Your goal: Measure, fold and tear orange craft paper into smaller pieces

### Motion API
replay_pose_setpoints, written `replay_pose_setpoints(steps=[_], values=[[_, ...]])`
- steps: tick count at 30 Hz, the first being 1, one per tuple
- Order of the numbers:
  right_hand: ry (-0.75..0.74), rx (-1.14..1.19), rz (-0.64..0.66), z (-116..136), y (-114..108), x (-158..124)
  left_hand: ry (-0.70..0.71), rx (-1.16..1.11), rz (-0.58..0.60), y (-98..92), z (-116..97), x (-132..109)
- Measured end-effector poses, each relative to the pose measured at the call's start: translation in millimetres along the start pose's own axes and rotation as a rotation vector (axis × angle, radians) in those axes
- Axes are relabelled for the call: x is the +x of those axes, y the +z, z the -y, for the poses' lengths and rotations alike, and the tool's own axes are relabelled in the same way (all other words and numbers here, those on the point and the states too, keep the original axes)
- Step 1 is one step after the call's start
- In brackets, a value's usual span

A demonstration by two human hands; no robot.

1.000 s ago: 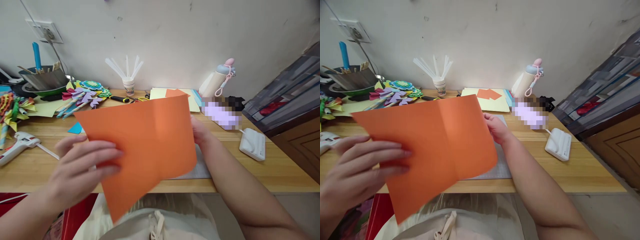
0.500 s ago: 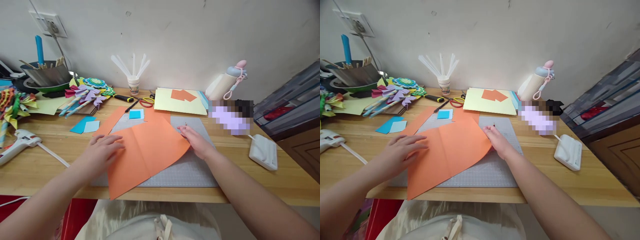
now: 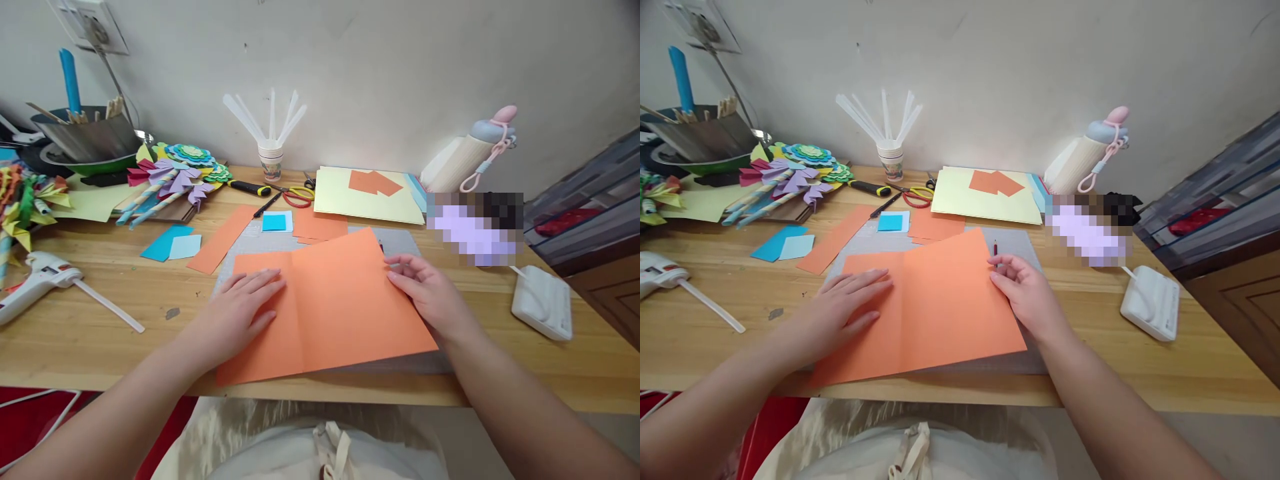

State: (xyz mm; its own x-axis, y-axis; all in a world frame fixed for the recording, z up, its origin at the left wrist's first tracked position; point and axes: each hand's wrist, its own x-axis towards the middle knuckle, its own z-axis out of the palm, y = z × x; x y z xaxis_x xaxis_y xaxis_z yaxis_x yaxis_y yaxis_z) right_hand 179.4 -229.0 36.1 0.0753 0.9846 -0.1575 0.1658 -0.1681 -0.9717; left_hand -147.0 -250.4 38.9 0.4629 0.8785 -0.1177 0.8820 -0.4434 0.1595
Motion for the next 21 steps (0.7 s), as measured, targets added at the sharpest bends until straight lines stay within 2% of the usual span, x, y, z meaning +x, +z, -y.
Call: replay_pose_setpoints(steps=[2, 5, 10, 17, 21], values=[[0.018, -0.003, -0.042, -14.3, -10.0, -13.8, 0.031, -0.003, 0.031, 4.5, -0.5, 5.8], [0.067, -0.048, -0.035, -30.3, -20.8, -24.0, 0.084, 0.001, 0.036, 11.6, 1.3, 14.0], [0.146, -0.098, 0.048, -24.0, -21.9, -14.0, 0.124, 0.009, 0.03, 14.7, 5.6, 19.7], [0.002, -0.227, 0.03, -16.5, -5.5, 39.6, 0.124, -0.003, 0.0, 14.2, 3.3, 16.2], [-0.145, -0.313, -0.027, -12.7, 2.1, 45.7, 0.111, 0.014, -0.037, 17.2, 4.4, 10.0]])
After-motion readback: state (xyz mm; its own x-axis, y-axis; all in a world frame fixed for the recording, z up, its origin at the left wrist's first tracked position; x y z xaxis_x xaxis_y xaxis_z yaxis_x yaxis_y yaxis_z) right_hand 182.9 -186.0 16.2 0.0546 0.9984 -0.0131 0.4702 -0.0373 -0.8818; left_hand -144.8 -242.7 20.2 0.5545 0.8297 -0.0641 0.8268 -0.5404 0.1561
